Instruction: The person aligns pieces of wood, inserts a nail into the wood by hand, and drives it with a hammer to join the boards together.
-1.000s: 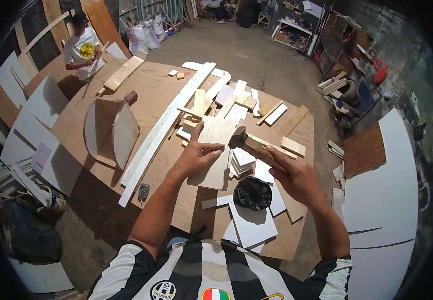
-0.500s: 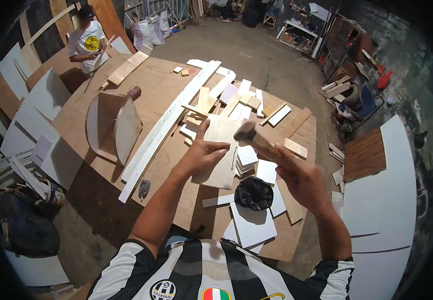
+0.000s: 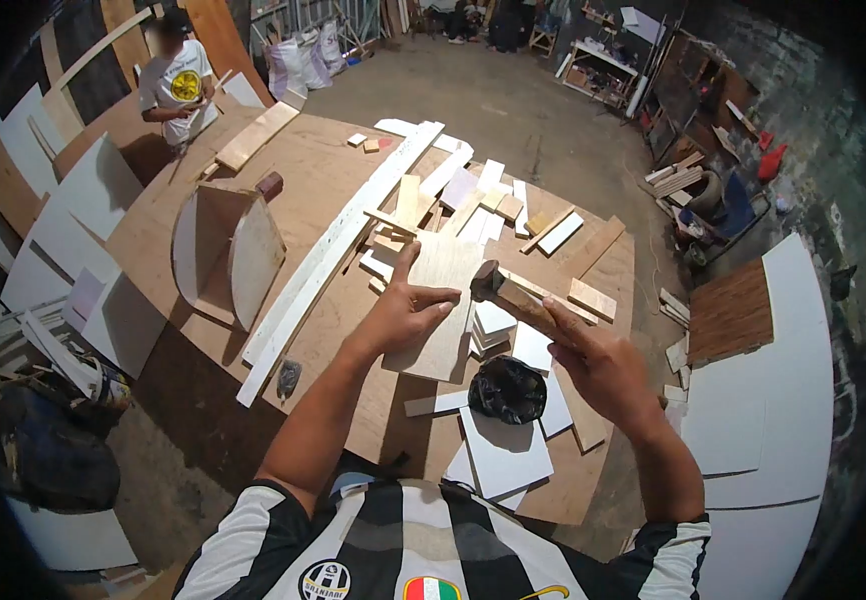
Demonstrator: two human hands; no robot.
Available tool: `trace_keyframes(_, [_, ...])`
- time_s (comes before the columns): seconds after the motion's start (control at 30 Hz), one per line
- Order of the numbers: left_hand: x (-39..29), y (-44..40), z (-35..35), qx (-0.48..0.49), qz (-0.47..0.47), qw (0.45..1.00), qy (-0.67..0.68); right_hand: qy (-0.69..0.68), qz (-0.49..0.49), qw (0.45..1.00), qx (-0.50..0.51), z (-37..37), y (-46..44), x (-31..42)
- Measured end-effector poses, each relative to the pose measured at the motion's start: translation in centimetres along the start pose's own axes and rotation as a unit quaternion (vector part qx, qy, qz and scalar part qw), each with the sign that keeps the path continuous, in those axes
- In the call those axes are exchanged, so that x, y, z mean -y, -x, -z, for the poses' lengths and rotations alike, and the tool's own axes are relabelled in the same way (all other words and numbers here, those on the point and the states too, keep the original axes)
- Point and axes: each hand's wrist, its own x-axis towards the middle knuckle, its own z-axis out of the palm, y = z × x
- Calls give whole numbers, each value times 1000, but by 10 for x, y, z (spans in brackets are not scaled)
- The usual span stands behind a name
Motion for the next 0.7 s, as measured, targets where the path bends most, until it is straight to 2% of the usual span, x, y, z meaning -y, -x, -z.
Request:
trace_keyframes(0.07, [1, 2, 2, 1, 7, 996, 91, -14, 0, 1000, -1, 8, -3, 3])
trace_keyframes(0.13, [-1, 0, 1, 0, 5, 999, 50, -61, 33, 995, -71, 14, -6, 8])
trace_keyframes(0.17, [-3, 0, 1, -1, 4, 1000, 10, -61, 32, 995, -69, 19, -7, 12])
trace_keyframes(0.27, [-16, 1, 7, 17, 47, 995, 85, -64, 52, 994, -77, 31, -10, 24])
trace_keyframes(0.33, [-13, -2, 6, 12, 24, 996, 81, 8, 40, 999, -22, 35, -14, 26])
trace_keyframes(0.47, [-5, -1, 4, 14, 23, 995, 92, -4, 33, 999, -8, 31, -22, 24])
trace_keyframes(0.53, [-5, -3, 5, 10, 19, 995, 97, 85, -4, 992, 91, 23, -22, 21])
trace_keyframes(0.67, [-7, -3, 5, 5, 38, 991, 125, 70, 8, 993, 93, 30, -20, 23])
trace_keyframes(0.7, [-10, -3, 6, 8, 41, 992, 122, 22, -1, 999, 49, 30, -20, 21])
